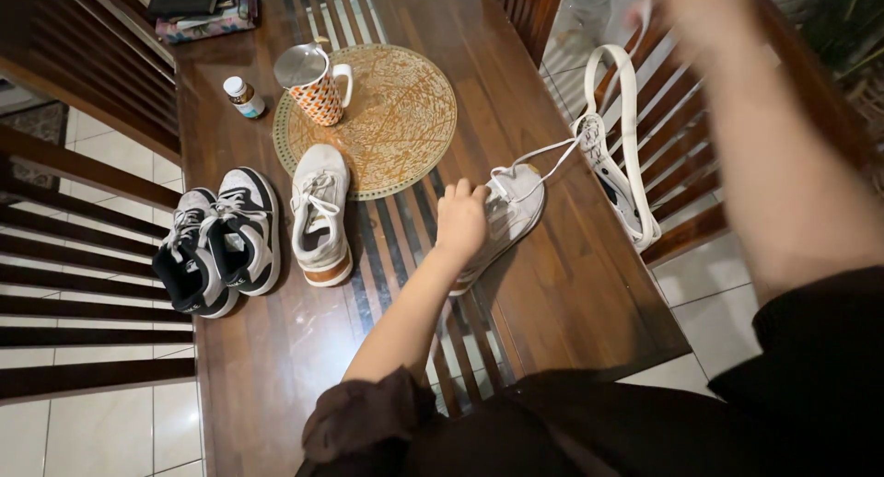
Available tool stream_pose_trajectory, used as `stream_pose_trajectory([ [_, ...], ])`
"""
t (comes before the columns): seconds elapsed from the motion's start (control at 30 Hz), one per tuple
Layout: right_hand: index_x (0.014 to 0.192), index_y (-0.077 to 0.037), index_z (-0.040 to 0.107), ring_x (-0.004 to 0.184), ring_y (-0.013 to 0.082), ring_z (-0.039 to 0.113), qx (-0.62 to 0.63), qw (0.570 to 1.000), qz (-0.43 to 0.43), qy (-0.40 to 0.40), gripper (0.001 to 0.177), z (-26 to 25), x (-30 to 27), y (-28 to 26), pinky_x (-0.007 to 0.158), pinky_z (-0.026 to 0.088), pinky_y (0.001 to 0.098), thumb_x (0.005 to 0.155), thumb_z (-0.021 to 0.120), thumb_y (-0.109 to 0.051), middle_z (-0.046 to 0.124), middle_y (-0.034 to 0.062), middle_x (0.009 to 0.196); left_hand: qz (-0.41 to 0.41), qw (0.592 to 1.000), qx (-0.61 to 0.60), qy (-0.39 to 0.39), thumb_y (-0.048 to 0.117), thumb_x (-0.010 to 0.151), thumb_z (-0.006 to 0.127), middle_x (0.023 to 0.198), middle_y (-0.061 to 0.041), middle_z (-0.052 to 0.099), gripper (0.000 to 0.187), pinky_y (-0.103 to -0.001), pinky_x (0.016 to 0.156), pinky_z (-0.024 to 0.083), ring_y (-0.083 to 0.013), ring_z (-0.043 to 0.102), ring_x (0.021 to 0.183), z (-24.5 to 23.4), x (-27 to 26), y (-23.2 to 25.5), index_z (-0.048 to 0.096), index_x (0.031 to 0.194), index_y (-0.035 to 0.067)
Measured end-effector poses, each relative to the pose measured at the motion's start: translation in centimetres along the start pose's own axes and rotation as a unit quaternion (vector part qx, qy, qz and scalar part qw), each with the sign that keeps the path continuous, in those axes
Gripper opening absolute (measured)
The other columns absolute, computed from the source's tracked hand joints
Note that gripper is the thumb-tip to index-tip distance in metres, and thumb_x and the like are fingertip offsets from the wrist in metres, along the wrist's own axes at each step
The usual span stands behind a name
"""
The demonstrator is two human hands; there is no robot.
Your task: The person removes laces from a pair of white sneakers and then re-laces them on a wooden dining table. They thread the laces through the eyelets, tie a knot, and finish with a bow. A second pair of black sneakers remains untouched on the table.
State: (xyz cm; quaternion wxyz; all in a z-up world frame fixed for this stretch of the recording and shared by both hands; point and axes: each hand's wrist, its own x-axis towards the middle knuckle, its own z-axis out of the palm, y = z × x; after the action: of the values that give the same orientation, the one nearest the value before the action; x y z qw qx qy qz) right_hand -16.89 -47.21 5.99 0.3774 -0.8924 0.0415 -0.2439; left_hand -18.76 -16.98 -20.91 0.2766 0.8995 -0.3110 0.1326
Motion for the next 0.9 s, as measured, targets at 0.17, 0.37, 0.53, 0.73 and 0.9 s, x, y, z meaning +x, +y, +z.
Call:
stream_pose_trajectory([
  [0.17, 0.11, -0.007, 0.065, 0.076, 0.0168, 0.07, 0.101, 0.972, 0.136, -0.164, 0.029, 12.0, -6.0, 9.9, 0.066, 0.056, 0.033, 0.084, 0.078, -0.008, 0.073, 0.008, 0.088, -0.03, 0.99, 0.021, -0.139, 0.013, 0.075, 0.074, 0.108, -0.015, 0.068, 0.031, -0.045, 0.088, 0.052, -0.0368, 0.063, 0.104, 2.9, 3.9, -1.7, 0.076, 0.107, 0.012],
  [0.37, 0.096, -0.006, 0.07, 0.074, 0.0157, 0.072, 0.108, 0.96, 0.12, -0.228, 0.022, 21.4, -14.9, 15.4, 0.067, 0.056, 0.0302, 0.076, 0.074, 0.0, 0.075, 0.0055, 0.081, -0.207, 0.946, -0.171, -0.18, 0.016, 0.083, 0.077, 0.092, -0.02, 0.075, 0.016, -0.037, 0.079, 0.057, -0.0302, 0.074, 0.084, 5.6, 4.2, -5.2, 0.08, 0.096, 0.007],
  [0.53, 0.09, -0.005, 0.073, 0.078, 0.0222, 0.074, 0.041, 0.98, 0.025, -0.195, 0.014, 22.9, -18.5, 16.9, 0.071, 0.058, 0.0336, 0.077, 0.077, -0.001, 0.074, 0.0119, 0.086, -0.303, 0.82, -0.446, -0.193, 0.008, 0.089, 0.071, 0.083, -0.008, 0.074, 0.013, -0.03, 0.067, 0.055, -0.0142, 0.065, 0.072, 6.2, 4.0, -8.8, 0.079, 0.093, -0.002],
  [0.73, 0.078, -0.006, 0.071, 0.082, 0.0348, 0.066, -0.175, 0.943, -0.18, -0.217, 0.004, 21.4, -19.0, 17.1, 0.074, 0.054, 0.0461, 0.081, 0.072, -0.009, 0.064, 0.0144, 0.081, -0.269, 0.817, -0.473, -0.191, 0.015, 0.089, 0.077, 0.083, 0.0, 0.072, 0.018, -0.027, 0.068, 0.052, -0.0091, 0.061, 0.074, 4.2, 3.3, -8.2, 0.078, 0.098, -0.001],
  [0.9, 0.083, -0.006, 0.068, 0.084, 0.0338, 0.067, -0.153, 0.919, -0.23, -0.281, 0.006, 19.4, -17.8, 16.3, 0.072, 0.054, 0.0458, 0.087, 0.066, -0.011, 0.063, 0.012, 0.085, -0.147, 0.92, -0.312, -0.185, 0.017, 0.064, 0.095, 0.083, -0.008, 0.07, 0.042, -0.03, 0.069, 0.053, -0.0153, 0.063, 0.073, 1.7, 3.7, -6.8, 0.079, 0.1, 0.0],
])
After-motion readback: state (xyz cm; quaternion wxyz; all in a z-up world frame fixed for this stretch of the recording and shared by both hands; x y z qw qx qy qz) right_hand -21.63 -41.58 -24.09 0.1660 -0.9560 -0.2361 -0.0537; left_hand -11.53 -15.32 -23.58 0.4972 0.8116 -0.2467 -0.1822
